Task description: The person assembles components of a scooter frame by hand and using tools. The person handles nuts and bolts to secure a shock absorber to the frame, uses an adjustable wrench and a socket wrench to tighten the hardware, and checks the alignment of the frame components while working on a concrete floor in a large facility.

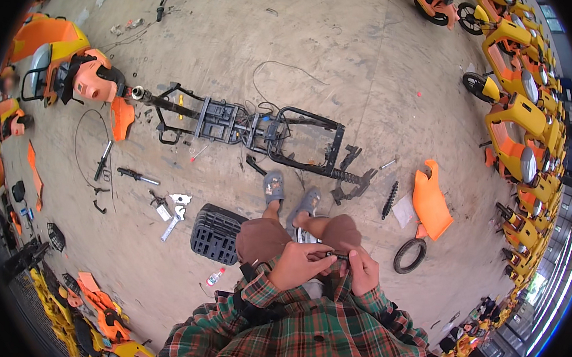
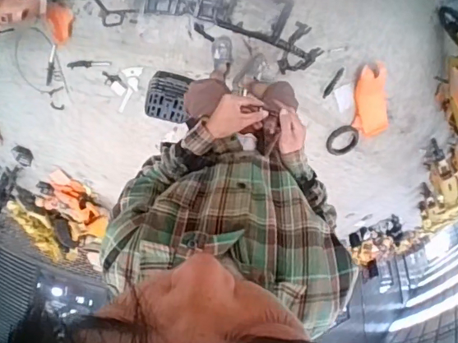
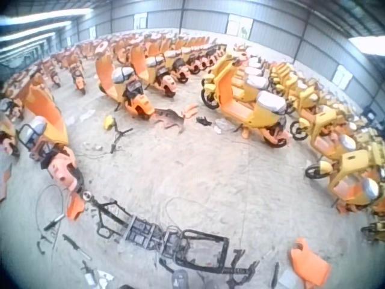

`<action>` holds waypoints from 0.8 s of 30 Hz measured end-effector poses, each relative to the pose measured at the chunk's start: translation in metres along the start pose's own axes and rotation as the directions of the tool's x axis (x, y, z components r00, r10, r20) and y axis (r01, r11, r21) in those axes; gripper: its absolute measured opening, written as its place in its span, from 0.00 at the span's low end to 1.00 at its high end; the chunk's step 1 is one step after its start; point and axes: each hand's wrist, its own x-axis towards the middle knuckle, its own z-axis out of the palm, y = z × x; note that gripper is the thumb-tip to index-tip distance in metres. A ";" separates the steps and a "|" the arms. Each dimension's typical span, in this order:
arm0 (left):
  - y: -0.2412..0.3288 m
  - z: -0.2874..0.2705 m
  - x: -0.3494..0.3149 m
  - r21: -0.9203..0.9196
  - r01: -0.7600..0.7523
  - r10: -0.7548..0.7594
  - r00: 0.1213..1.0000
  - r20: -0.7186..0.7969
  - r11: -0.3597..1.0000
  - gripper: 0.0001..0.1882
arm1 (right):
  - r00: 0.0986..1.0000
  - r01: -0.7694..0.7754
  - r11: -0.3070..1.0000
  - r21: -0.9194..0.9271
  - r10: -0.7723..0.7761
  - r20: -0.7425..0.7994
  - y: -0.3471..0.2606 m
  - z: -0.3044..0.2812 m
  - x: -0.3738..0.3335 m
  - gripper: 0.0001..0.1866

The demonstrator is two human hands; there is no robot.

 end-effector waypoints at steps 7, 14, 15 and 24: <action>0.000 -0.009 -0.012 -0.057 -0.093 0.087 0.991 -0.101 0.994 0.12 | 0.975 -0.218 0.964 0.150 0.210 0.072 0.002 0.007 0.015 0.18; 0.011 0.003 -0.019 0.192 -0.138 0.152 0.987 -0.060 0.972 0.13 | 0.966 -0.259 0.915 0.309 0.236 0.109 -0.007 0.003 0.006 0.19; 0.017 0.006 -0.020 0.201 -0.111 0.126 0.990 -0.060 0.973 0.13 | 0.995 0.099 0.985 0.144 -0.098 -0.016 0.014 0.002 0.007 0.19; 0.037 0.023 -0.017 0.364 -0.017 0.049 0.996 -0.080 0.931 0.13 | 0.930 0.342 0.939 0.039 -0.331 -0.161 0.013 0.003 0.000 0.17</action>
